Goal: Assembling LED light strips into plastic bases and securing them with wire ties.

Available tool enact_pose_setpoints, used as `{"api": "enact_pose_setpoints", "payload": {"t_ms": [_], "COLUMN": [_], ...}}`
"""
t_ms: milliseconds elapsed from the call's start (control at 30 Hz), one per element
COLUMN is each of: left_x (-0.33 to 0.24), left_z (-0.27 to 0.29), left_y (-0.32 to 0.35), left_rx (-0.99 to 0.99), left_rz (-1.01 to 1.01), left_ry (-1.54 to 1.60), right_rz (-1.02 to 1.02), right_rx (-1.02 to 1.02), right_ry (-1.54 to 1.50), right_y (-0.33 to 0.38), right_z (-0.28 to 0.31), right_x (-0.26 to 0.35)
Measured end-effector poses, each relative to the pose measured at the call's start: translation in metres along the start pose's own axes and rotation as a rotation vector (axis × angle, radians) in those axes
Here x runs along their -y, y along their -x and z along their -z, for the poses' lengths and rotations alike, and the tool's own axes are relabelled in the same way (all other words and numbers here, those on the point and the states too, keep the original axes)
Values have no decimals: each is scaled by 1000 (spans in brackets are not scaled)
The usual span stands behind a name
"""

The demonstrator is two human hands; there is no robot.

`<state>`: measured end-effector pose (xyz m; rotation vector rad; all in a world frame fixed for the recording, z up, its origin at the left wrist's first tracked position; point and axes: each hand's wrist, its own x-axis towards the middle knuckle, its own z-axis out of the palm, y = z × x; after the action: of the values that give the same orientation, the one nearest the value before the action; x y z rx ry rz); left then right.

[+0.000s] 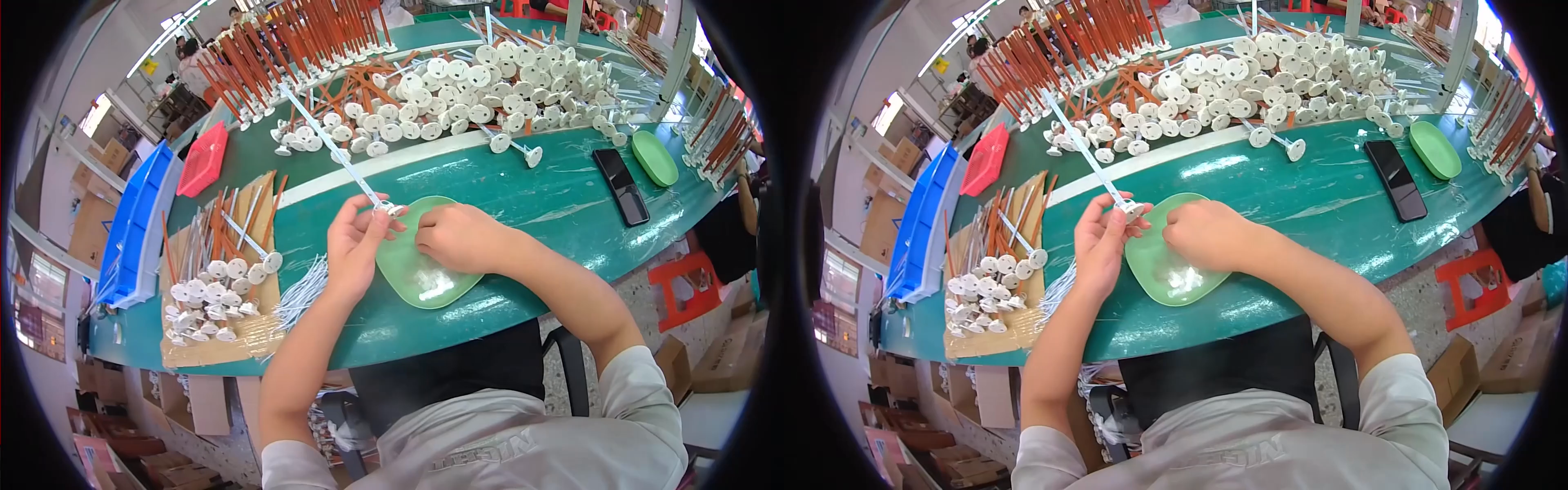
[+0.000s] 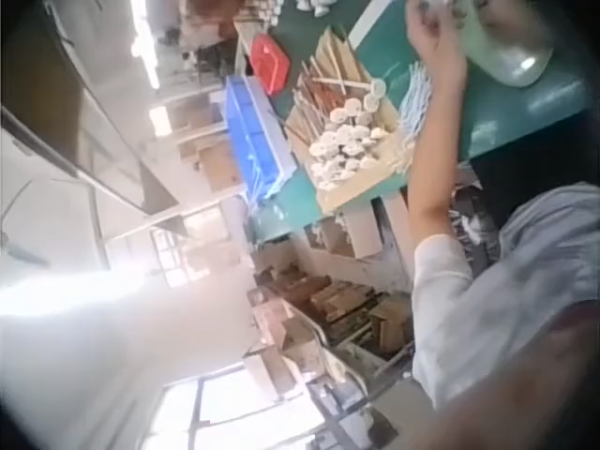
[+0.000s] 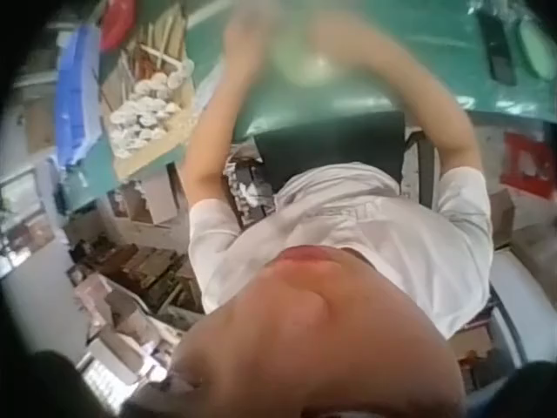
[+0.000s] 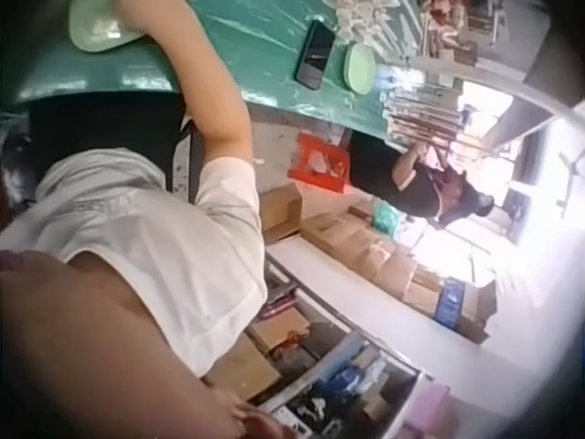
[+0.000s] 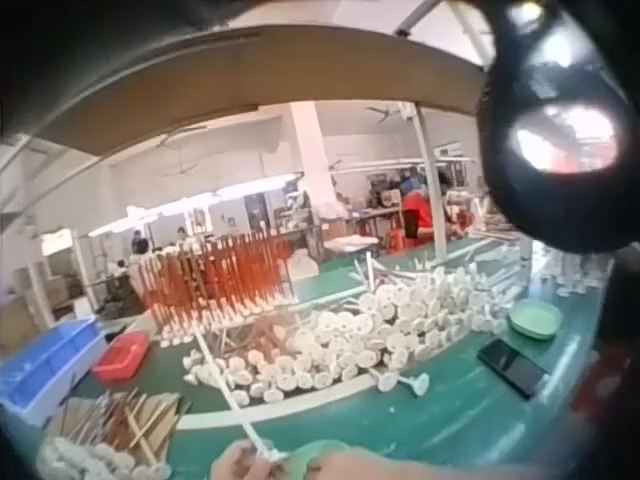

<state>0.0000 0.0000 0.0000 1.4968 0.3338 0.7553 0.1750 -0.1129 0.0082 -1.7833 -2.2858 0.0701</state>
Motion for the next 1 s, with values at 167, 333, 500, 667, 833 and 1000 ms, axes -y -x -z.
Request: {"api": "enact_pose_setpoints", "payload": {"t_ms": [167,333,500,667,833,1000], "left_x": [-25,-53,-29,-6,0,3], "left_z": [-1,-20,-25,-24,-36,-35], "left_y": [-16,-45,-44,-30,-21,-20], "left_rx": [-36,-125,-170,-215,-145,-159], "left_rz": [0,-68,-87,-36,-48,-55], "left_ry": [-51,68,163,42,5,28], "right_rz": [8,-23,-88,-11,6,54], "right_rx": [-59,-21,-10,16,42,-27], "right_ry": [-82,-84,-180,-182,-301,-225], "right_y": [0,0,-1,2,8,2], "right_z": [5,0,4,11,9,-3], "right_x": [5,1,9,10,3,-1]}}
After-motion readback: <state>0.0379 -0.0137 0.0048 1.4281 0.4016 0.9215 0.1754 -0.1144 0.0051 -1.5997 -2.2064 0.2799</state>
